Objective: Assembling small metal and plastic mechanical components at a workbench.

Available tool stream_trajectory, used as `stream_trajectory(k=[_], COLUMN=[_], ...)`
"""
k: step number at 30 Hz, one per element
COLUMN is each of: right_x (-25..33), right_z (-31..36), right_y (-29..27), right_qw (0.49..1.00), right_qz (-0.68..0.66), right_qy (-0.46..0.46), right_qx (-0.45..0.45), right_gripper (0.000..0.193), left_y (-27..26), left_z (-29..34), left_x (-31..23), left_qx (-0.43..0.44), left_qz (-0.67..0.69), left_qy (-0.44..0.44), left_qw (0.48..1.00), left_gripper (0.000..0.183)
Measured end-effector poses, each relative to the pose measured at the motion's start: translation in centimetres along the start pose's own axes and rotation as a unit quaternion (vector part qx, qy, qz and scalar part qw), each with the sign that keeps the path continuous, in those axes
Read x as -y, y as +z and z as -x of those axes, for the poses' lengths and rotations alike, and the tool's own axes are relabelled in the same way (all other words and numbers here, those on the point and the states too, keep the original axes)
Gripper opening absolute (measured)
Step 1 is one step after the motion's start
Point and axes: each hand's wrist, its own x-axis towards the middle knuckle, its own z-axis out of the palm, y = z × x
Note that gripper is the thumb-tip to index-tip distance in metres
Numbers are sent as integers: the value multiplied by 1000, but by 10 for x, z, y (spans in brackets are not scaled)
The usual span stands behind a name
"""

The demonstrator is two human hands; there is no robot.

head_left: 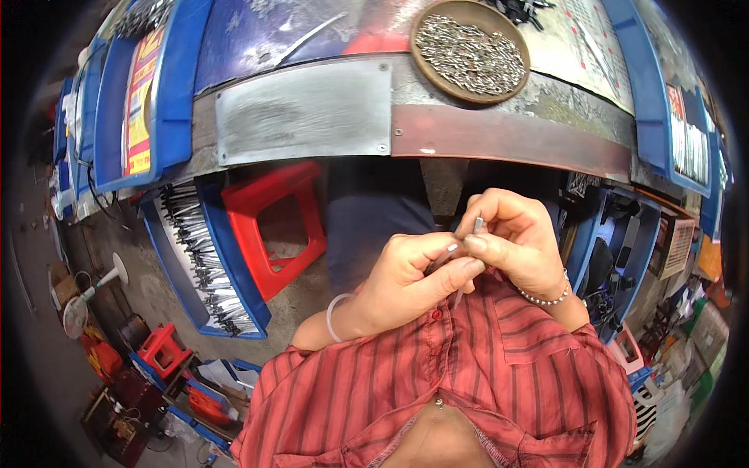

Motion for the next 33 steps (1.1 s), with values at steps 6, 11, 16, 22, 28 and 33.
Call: stream_trajectory(k=[6, 11, 16, 22, 28, 33], right_x=[0, -2, 0, 15, 9, 7], right_z=[1, 0, 2, 17, 18, 15], right_y=[0, -6, -9, -25, -4, -3], right_qw=[996, 994, 995, 837, 686, 661], right_qz=[-60, -78, -34, 483, 641, 614], right_qy=[37, 43, 40, -256, -331, -423], right_qx=[-52, -57, -86, -35, 99, 86], right_gripper=[16, 14, 12, 21, 28, 34], left_y=[7, 10, 10, 7, 1, 3], left_z=[-5, -9, -12, -17, -24, -20], left_x=[2, 3, 8, 18, 23, 17], left_qx=[-1, -6, -21, -77, -78, -50], left_qz=[40, 50, 42, 40, 95, 121], left_qy=[-18, -37, -50, -19, -26, -44], left_qw=[999, 998, 998, 996, 992, 990], left_gripper=[14, 14, 14, 16, 14, 18])
